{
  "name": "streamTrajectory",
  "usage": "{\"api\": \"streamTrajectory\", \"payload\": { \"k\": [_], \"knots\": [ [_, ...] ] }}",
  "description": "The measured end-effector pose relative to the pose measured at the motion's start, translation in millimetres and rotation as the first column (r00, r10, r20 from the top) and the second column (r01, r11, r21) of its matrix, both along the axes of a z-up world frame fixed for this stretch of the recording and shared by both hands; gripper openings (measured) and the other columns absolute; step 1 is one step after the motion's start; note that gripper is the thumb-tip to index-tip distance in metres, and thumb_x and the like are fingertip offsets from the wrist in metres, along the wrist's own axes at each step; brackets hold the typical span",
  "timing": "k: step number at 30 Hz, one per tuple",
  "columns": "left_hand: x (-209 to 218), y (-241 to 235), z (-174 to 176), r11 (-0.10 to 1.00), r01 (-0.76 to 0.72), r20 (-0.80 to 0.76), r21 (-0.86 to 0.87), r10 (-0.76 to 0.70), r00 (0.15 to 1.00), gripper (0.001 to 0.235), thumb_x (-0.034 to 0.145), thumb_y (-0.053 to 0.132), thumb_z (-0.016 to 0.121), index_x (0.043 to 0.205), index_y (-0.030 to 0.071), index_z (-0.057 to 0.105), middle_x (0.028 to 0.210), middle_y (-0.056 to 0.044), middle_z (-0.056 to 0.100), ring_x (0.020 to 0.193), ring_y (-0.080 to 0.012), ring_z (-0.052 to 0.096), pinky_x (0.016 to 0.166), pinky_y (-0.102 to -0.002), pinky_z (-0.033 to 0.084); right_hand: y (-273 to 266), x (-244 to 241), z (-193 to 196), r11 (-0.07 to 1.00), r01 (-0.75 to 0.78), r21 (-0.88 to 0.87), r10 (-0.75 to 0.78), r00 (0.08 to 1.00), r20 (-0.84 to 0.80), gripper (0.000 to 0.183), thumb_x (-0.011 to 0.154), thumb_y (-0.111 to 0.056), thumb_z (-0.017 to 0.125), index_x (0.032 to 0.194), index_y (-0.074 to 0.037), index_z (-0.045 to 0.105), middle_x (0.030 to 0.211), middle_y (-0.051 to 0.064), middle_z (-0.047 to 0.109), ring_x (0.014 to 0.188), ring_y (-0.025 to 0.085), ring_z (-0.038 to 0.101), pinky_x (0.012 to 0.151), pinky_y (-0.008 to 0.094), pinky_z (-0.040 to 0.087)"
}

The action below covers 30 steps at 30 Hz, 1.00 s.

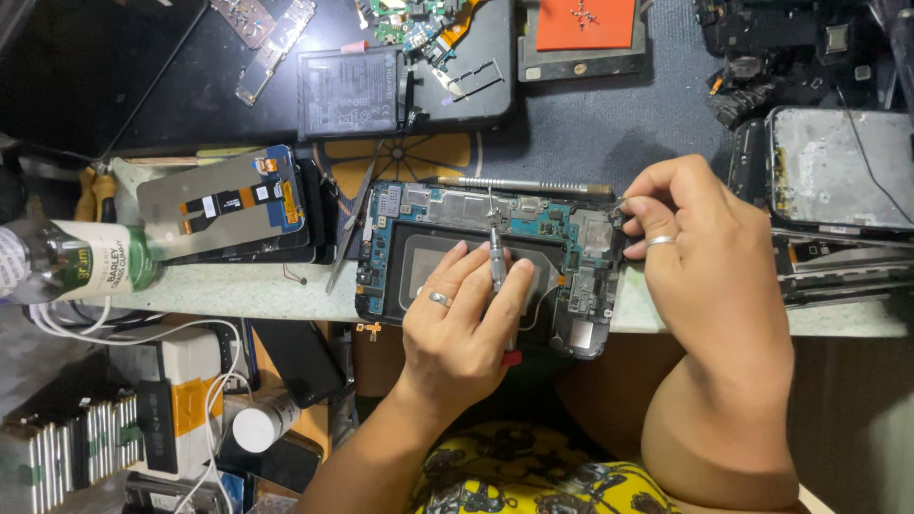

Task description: The person disassembles a mobile phone using a screwdriver and tweezers. They remove screws, lift the back cover, disconnect ribbon cables, and remove the motherboard from the phone chassis.

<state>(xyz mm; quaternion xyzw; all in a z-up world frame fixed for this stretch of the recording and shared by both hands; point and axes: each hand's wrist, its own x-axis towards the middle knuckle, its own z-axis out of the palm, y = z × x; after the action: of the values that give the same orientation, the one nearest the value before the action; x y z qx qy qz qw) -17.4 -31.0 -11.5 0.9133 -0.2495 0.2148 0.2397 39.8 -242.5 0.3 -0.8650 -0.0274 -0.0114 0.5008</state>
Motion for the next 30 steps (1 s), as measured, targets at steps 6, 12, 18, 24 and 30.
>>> {"api": "streamTrajectory", "payload": {
  "k": [6,12,18,24,30],
  "knots": [
    [-2.4,-6.7,-3.0,0.998,-0.056,0.036,0.025,0.055,0.998,0.032,0.094,0.008,0.066,0.124,-0.002,0.068,0.114,-0.02,0.069,0.114,-0.0374,0.069,0.104,-0.052,0.057,-0.4,-1.9,-1.5,1.0,0.002,-0.016,-0.002,1.0,0.012,0.003,0.105,0.001,0.059,0.106,0.004,0.059,0.094,0.012,0.071,0.077,0.015,0.073,0.065,0.027,0.06],
    [-0.6,-21.0,-4.2,0.988,-0.147,0.124,0.046,0.141,0.982,0.028,0.096,0.008,0.067,0.122,-0.001,0.069,0.11,-0.019,0.068,0.11,-0.0369,0.068,0.102,-0.052,0.057,3.9,-1.7,-0.3,0.998,0.031,-0.062,-0.026,0.996,0.081,0.003,0.105,0.001,0.061,0.107,0.003,0.059,0.094,0.012,0.07,0.078,0.017,0.073,0.065,0.028,0.059],
    [1.1,-29.9,-1.4,0.974,-0.216,0.063,0.076,0.211,0.975,0.036,0.088,0.006,0.067,0.124,0.004,0.068,0.105,-0.014,0.067,0.11,-0.0304,0.067,0.111,-0.051,0.04,12.9,-5.3,9.3,0.982,0.106,-0.156,-0.066,0.968,0.242,0.007,0.104,0.0,0.07,0.108,0.001,0.064,0.093,0.013,0.068,0.075,0.022,0.066,0.066,0.033,0.051],
    [-5.8,-5.8,7.5,0.974,-0.059,-0.024,-0.217,0.055,0.998,0.055,0.072,0.0,0.071,0.126,0.005,0.062,0.118,-0.013,0.072,0.112,-0.029,0.068,0.115,-0.052,0.037,13.3,-18.5,21.3,0.99,0.076,-0.116,-0.038,0.954,0.297,0.012,0.097,0.0,0.076,0.104,-0.001,0.066,0.094,0.012,0.067,0.078,0.023,0.066,0.07,0.033,0.05],
    [-9.8,36.9,14.5,0.922,-0.277,0.096,-0.272,0.312,0.945,0.031,0.096,0.0,0.081,0.121,0.007,0.063,0.113,-0.01,0.073,0.107,-0.0289,0.068,0.094,-0.036,0.054,23.8,-17.4,18.5,0.961,-0.077,-0.266,0.145,0.959,0.245,0.031,0.082,-0.012,0.085,0.107,-0.004,0.067,0.098,0.012,0.068,0.089,0.031,0.064,0.076,0.04,0.05]
  ]
}}
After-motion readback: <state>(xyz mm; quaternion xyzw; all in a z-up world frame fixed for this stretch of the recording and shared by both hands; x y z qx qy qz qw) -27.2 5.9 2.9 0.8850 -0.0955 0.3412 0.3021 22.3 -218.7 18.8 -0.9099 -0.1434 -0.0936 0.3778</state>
